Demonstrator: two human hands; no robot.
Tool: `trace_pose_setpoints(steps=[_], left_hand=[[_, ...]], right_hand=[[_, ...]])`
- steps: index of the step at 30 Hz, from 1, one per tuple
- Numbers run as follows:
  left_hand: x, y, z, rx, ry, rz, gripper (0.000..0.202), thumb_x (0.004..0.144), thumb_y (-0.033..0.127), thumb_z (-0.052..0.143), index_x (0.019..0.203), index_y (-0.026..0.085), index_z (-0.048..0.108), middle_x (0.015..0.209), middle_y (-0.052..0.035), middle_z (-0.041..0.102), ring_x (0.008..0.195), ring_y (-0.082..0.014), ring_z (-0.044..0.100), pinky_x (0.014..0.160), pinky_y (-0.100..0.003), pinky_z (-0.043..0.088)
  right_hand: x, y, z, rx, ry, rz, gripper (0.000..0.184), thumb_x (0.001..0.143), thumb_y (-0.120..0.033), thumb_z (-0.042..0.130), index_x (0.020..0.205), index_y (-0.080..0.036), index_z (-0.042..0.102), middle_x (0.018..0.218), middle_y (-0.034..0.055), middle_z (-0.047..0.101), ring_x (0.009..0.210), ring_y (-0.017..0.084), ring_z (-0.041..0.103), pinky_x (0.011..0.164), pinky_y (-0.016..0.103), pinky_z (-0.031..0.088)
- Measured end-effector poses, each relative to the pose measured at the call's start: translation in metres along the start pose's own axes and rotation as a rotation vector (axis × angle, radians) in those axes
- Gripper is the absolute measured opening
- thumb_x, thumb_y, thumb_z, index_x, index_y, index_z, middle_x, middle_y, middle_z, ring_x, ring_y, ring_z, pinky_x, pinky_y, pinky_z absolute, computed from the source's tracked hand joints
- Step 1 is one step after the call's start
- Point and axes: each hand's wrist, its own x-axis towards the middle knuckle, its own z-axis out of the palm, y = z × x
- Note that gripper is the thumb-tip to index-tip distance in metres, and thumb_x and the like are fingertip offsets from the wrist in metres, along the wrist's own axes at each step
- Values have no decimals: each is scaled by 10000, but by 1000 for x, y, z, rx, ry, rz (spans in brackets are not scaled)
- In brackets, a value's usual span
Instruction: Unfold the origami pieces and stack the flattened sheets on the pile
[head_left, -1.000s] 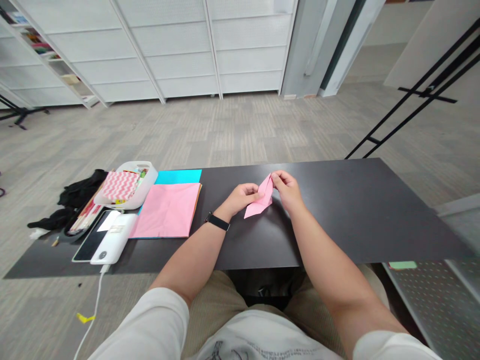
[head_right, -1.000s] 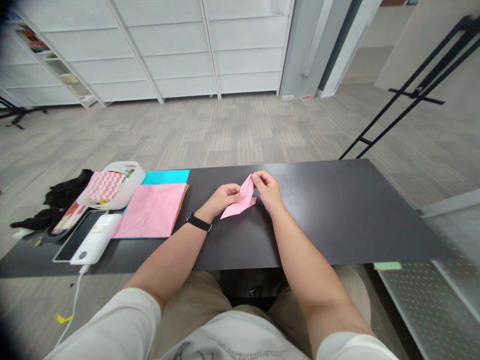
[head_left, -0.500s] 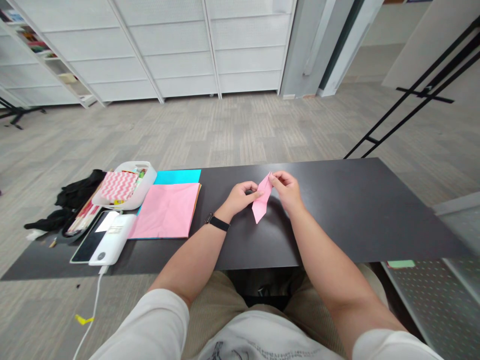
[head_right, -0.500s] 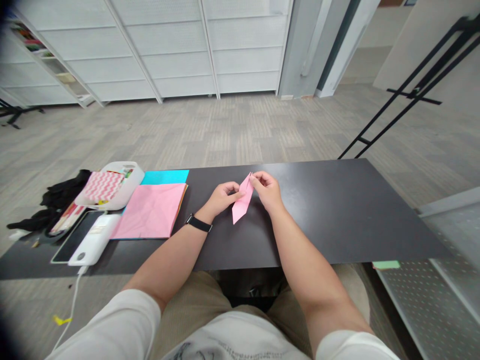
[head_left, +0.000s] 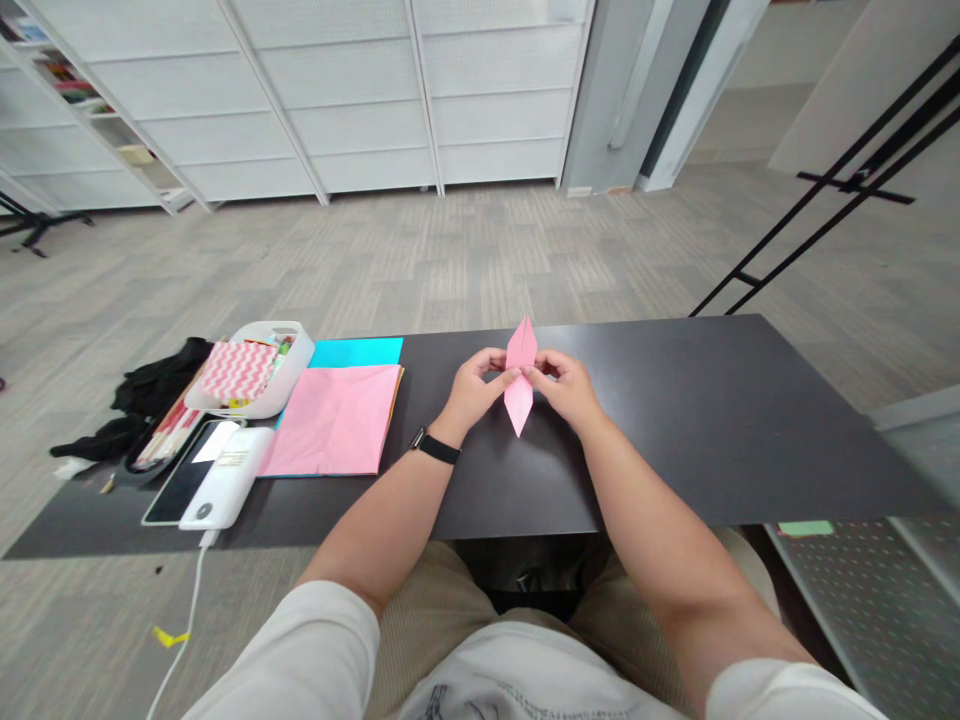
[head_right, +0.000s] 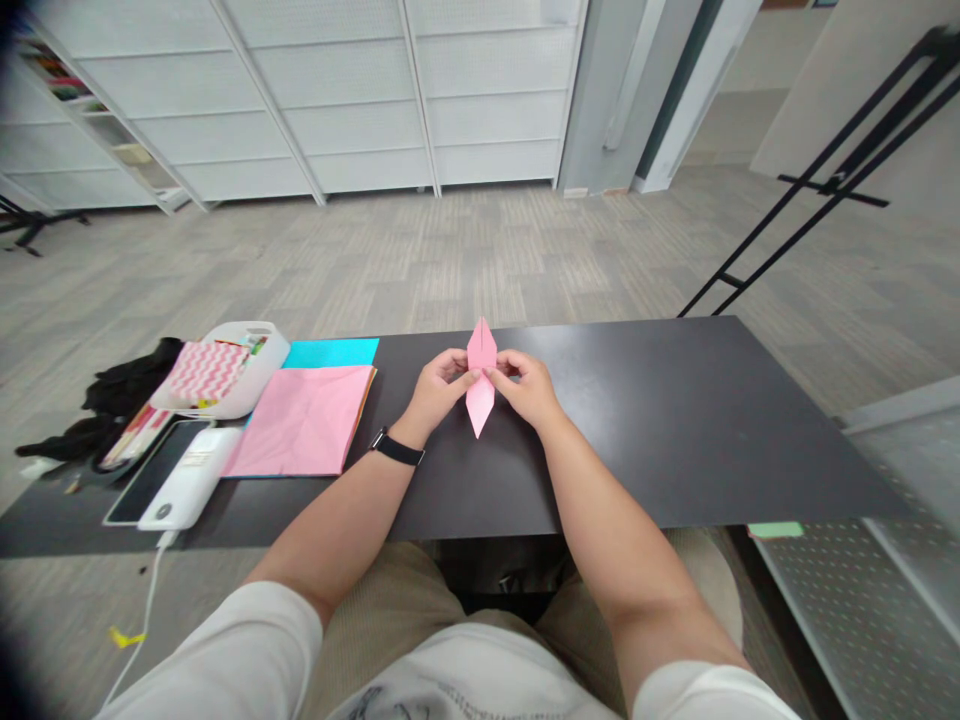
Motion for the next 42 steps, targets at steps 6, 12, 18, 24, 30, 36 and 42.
trace_pose_setpoints(steps=[6, 12, 18, 24, 30, 36, 42], left_hand=[[-1, 4, 3, -71, 7, -80, 345, 828, 479, 882, 924, 180, 740, 843, -19, 742, 767, -140, 675, 778, -289, 550], [-2, 6, 4, -67, 140, -70, 332, 842, 440, 873, 1025, 187, 760, 928, -47, 780, 838, -161, 726, 823, -303, 576], [-4, 3, 6, -37, 234, -52, 256, 854, 382, 850, 997, 183, 778, 983, -75, 803, 896, -193, 756, 892, -354, 593], [-5, 4, 5, -27, 226, -19, 273, 852, 412, 861, 929, 187, 726, 898, -38, 756, 816, -157, 710, 817, -308, 577], [-10, 15, 11, -104, 99, -9, 372, 870, 504, 856, 951, 190, 674, 911, -27, 723, 809, -139, 696, 792, -282, 575], [-11, 19, 11, -137, 72, -55, 436, 799, 508, 920, 951, 184, 669, 891, -22, 735, 790, -141, 704, 773, -276, 582], [-12, 20, 9, -181, -1, -38, 446, 798, 468, 932, 1022, 184, 672, 974, -50, 760, 862, -170, 736, 861, -336, 615]], right_hand=[[2, 0, 1, 209, 80, 82, 380, 792, -585, 855, 878, -236, 730, 785, 0, 708, 694, 157, 622, 679, 317, 569], [2, 3, 4, 344, 39, 143, 427, 741, -596, 914, 921, -242, 756, 822, 9, 763, 695, 163, 694, 684, 330, 632], [-2, 2, 10, 407, -55, 157, 438, 708, -538, 957, 991, -256, 777, 912, 22, 807, 788, 187, 760, 800, 366, 671], [-2, 7, 10, 377, -51, 120, 397, 755, -516, 930, 1024, -266, 777, 955, 26, 813, 831, 195, 771, 866, 389, 671], [-3, 10, 10, 301, -5, 78, 380, 794, -530, 901, 1046, -273, 779, 1010, 44, 811, 893, 213, 773, 920, 411, 660], [-4, -1, 10, 190, 12, 26, 345, 805, -560, 883, 977, -268, 815, 965, 59, 796, 863, 226, 757, 836, 394, 654], [-1, 0, 6, 195, 38, -52, 244, 810, -486, 883, 925, -276, 833, 944, 50, 783, 879, 217, 737, 843, 388, 631]])
